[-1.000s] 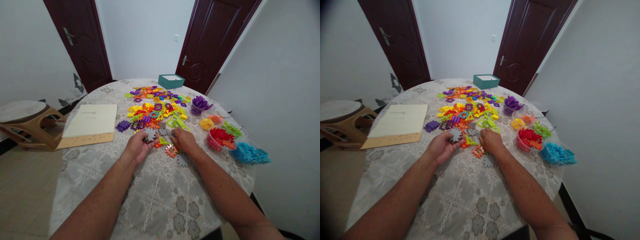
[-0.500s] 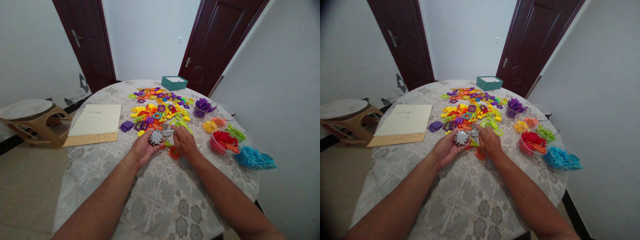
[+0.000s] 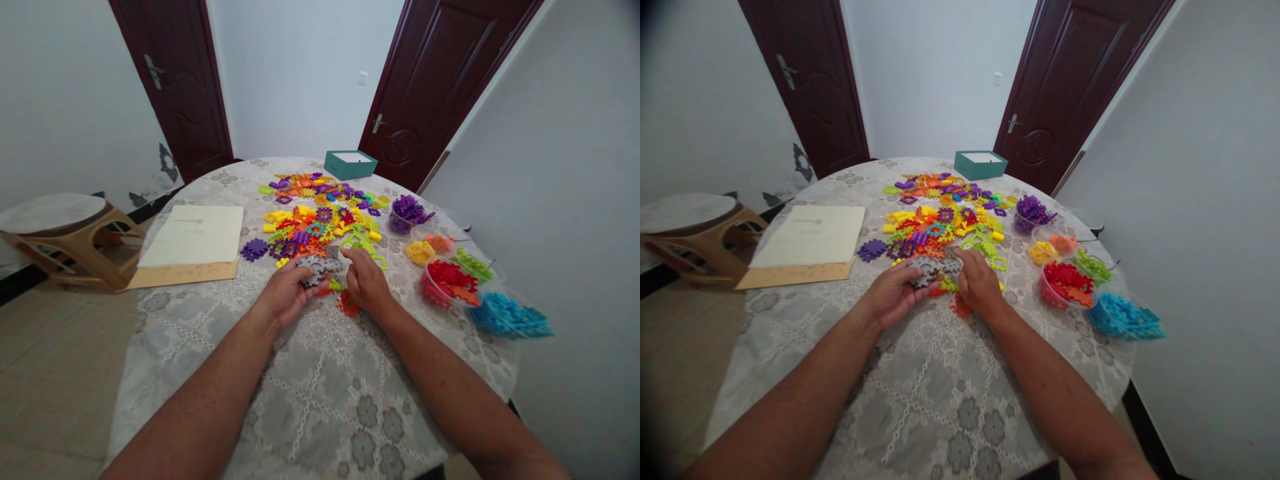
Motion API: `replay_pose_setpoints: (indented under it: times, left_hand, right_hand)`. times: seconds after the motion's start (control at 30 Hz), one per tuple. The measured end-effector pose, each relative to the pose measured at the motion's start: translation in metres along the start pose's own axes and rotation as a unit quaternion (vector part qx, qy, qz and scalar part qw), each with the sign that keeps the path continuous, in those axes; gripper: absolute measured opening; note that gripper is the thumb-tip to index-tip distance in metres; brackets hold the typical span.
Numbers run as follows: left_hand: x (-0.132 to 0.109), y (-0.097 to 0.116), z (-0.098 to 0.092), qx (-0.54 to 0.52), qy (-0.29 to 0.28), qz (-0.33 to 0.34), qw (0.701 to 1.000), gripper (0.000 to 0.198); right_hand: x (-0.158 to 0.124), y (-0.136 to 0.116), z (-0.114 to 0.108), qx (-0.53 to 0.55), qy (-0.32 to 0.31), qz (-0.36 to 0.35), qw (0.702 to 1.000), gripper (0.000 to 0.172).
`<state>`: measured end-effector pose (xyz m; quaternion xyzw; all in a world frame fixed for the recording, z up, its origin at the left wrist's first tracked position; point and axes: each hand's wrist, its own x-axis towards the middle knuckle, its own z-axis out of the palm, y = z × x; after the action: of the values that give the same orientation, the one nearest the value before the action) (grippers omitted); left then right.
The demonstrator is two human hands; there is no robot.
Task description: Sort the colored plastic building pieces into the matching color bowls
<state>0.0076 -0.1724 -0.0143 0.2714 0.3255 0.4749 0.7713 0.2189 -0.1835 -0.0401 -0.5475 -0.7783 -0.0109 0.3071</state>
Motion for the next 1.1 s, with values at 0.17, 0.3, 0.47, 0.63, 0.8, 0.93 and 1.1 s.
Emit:
replay_pose_setpoints:
  times: [0.17,0.3,0.47,0.63,0.8,0.93,1.1]
  left_hand:
    - [0.006,0.006,-0.002,-0.048,0.083,0.019,0.995,0.021]
    - [0.006,0.006,-0.001,-0.059,0.089,0.008,0.994,0.025]
    - [0.006,0.004,-0.001,-0.053,0.105,-0.005,0.993,0.026]
    - [0.008,0.004,-0.002,-0.049,0.109,0.001,0.993,0.03]
    - [0.007,0.004,0.0,-0.047,0.101,0.0,0.994,0.028]
    - [0.006,0.004,0.0,-0.037,0.097,0.001,0.995,0.026]
    - [0.005,0.004,0.001,-0.035,0.109,-0.002,0.993,0.023]
  right_hand:
    - [0.003,0.013,-0.004,-0.069,-0.126,0.063,0.988,0.018]
    - [0.003,0.0,-0.006,-0.067,-0.16,0.056,0.983,0.02]
    - [0.002,-0.007,-0.01,-0.027,-0.201,0.036,0.979,0.035]
    - [0.004,-0.01,-0.014,-0.077,-0.237,0.043,0.967,0.04]
    - [0.005,-0.009,-0.021,-0.17,-0.253,0.066,0.95,0.029]
    - [0.005,0.001,-0.026,-0.159,-0.258,0.106,0.947,0.033]
    - [0.003,0.006,-0.025,-0.154,-0.242,0.129,0.949,0.024]
